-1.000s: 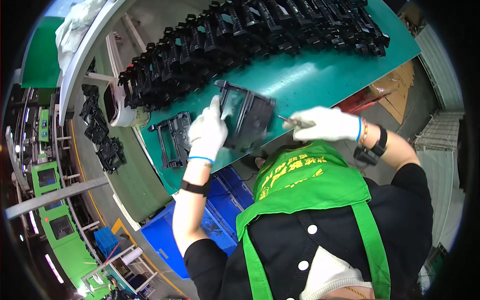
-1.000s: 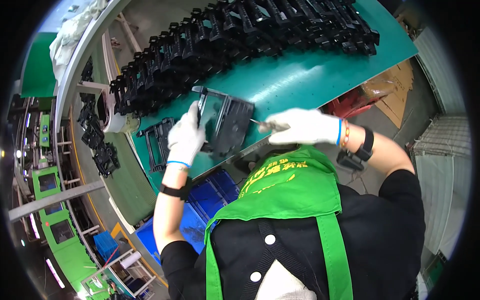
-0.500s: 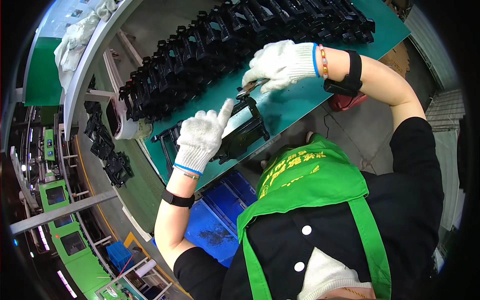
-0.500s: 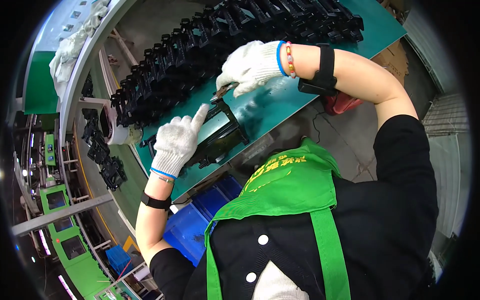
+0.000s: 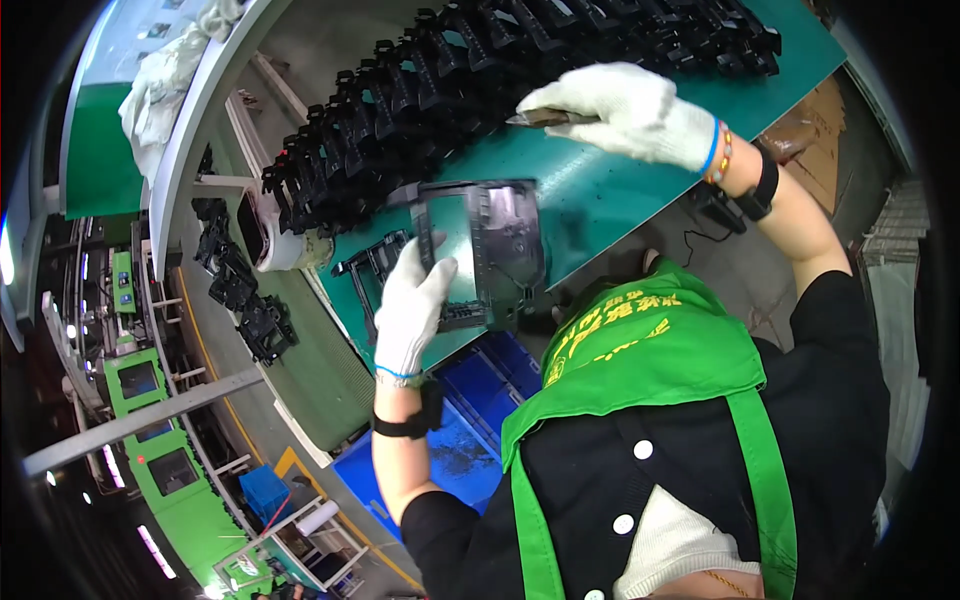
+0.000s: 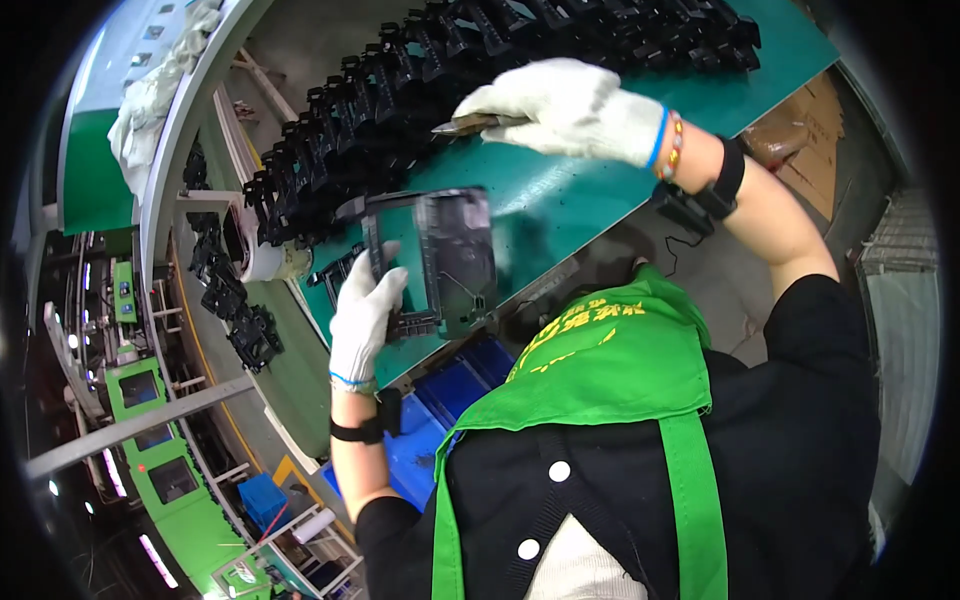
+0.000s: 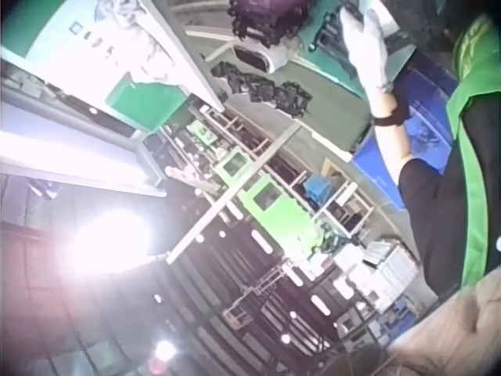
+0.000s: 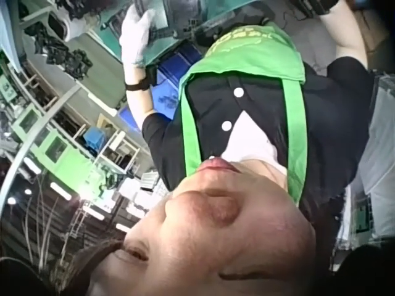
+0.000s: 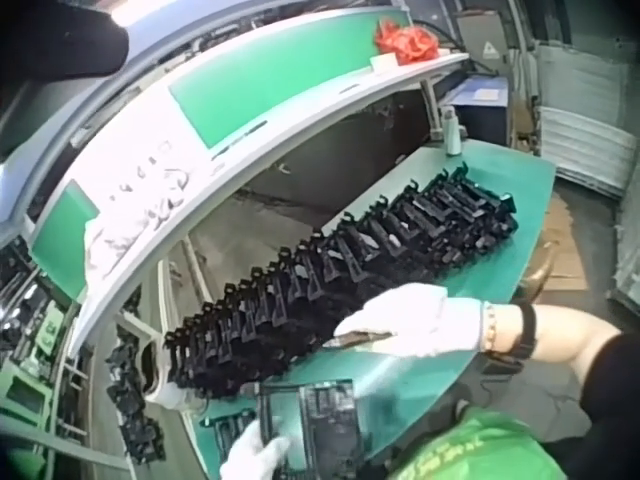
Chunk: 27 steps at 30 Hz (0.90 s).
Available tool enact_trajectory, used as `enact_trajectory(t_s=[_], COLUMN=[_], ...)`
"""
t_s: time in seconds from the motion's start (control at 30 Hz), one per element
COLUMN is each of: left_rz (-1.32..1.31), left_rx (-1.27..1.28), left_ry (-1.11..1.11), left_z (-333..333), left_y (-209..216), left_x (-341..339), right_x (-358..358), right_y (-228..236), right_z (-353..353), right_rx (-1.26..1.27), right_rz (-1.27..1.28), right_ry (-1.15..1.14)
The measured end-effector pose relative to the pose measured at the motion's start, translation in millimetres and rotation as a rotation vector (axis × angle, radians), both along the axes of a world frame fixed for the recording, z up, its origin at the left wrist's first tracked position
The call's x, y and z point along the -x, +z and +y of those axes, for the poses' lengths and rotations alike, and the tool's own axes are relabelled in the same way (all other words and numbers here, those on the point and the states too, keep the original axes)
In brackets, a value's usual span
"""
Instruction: The person picks up plastic frames from a conveyor belt, trims them with shears, and places them into a blue bin. After finishing several frames, the person gathers a stack of them and arranges them into a large metal crate.
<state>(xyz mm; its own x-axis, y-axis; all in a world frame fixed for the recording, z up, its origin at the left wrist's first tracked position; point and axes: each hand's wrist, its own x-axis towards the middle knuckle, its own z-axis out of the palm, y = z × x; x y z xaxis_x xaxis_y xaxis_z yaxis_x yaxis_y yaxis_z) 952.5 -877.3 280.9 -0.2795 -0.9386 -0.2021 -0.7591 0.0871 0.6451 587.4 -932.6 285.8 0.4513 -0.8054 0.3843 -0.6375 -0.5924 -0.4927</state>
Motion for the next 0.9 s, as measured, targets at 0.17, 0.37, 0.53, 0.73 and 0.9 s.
enact_trajectory(t_s=[0.17, 0.37, 0.53, 0.73, 0.9], left_rz=[0.908, 1.165, 1.268, 1.274, 1.241], left_rx=[-0.166, -0.122, -0.157, -0.246, -0.262], left_ry=[0.71, 1.011, 1.103, 1.071, 0.988], left_z=[35, 47, 43, 43, 41], left_y=[-15, -26, -28, -37, -41], left_x=[25, 69, 86, 91, 96], right_x=[-21, -46, -59, -55, -46], right_y=[-35, -66, -69, -69, -100], right_z=[36, 55, 48, 44, 30], right_rx=[-0.137, -0.029, 0.088, 0.099, -0.113], right_rz=[0.05, -0.121, -0.151, -0.181, -0.246], right_ry=[-0.129, -0.172, -0.203, -0.242, -0.345])
